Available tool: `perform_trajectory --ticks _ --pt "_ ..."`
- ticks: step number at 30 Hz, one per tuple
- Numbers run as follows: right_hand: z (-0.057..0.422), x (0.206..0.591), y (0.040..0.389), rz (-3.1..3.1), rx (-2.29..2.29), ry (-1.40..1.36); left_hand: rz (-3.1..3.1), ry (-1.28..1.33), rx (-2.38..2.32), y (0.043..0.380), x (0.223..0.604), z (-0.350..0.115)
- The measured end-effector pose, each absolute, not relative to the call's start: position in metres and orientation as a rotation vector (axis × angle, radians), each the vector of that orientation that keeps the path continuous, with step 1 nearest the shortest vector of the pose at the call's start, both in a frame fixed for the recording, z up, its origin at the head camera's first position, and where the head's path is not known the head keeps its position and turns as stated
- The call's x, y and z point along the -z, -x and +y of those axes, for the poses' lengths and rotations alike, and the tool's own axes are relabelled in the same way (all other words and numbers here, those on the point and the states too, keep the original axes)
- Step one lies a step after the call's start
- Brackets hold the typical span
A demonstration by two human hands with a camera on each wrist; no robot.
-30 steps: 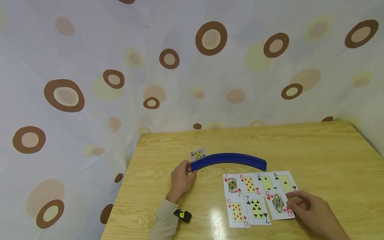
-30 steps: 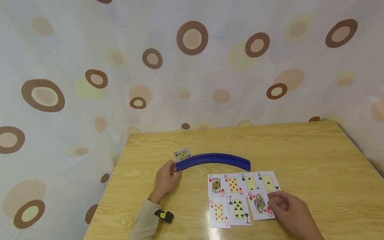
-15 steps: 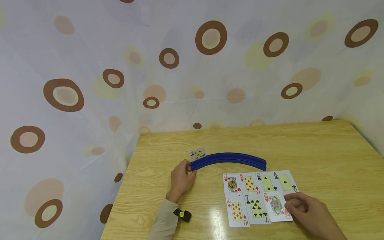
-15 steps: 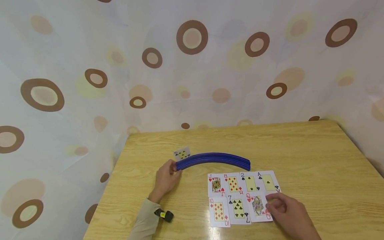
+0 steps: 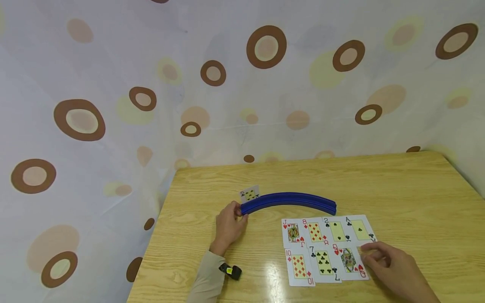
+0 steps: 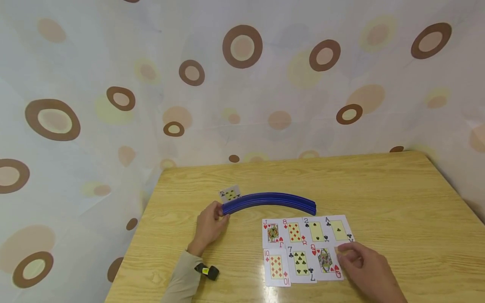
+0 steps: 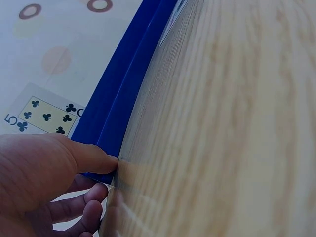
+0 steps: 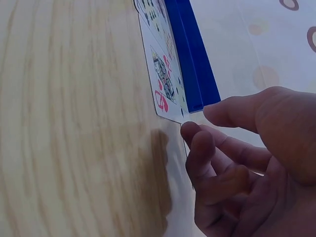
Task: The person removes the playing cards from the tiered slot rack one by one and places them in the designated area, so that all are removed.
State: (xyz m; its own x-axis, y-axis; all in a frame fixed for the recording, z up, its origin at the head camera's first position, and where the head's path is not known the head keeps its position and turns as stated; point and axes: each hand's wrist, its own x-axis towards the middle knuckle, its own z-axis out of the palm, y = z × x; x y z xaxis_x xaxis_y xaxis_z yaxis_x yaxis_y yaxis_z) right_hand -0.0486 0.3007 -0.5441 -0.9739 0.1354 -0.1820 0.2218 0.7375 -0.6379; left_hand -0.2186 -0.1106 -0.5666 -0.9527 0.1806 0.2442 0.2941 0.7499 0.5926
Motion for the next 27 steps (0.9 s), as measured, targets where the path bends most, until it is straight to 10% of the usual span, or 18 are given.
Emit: perform_trajectory --ticks 27 --pt "0.240 0.534 0.103 2.991 1.408 -0.073 -2.802 0.354 0.984 0.221 0.568 -0.111"
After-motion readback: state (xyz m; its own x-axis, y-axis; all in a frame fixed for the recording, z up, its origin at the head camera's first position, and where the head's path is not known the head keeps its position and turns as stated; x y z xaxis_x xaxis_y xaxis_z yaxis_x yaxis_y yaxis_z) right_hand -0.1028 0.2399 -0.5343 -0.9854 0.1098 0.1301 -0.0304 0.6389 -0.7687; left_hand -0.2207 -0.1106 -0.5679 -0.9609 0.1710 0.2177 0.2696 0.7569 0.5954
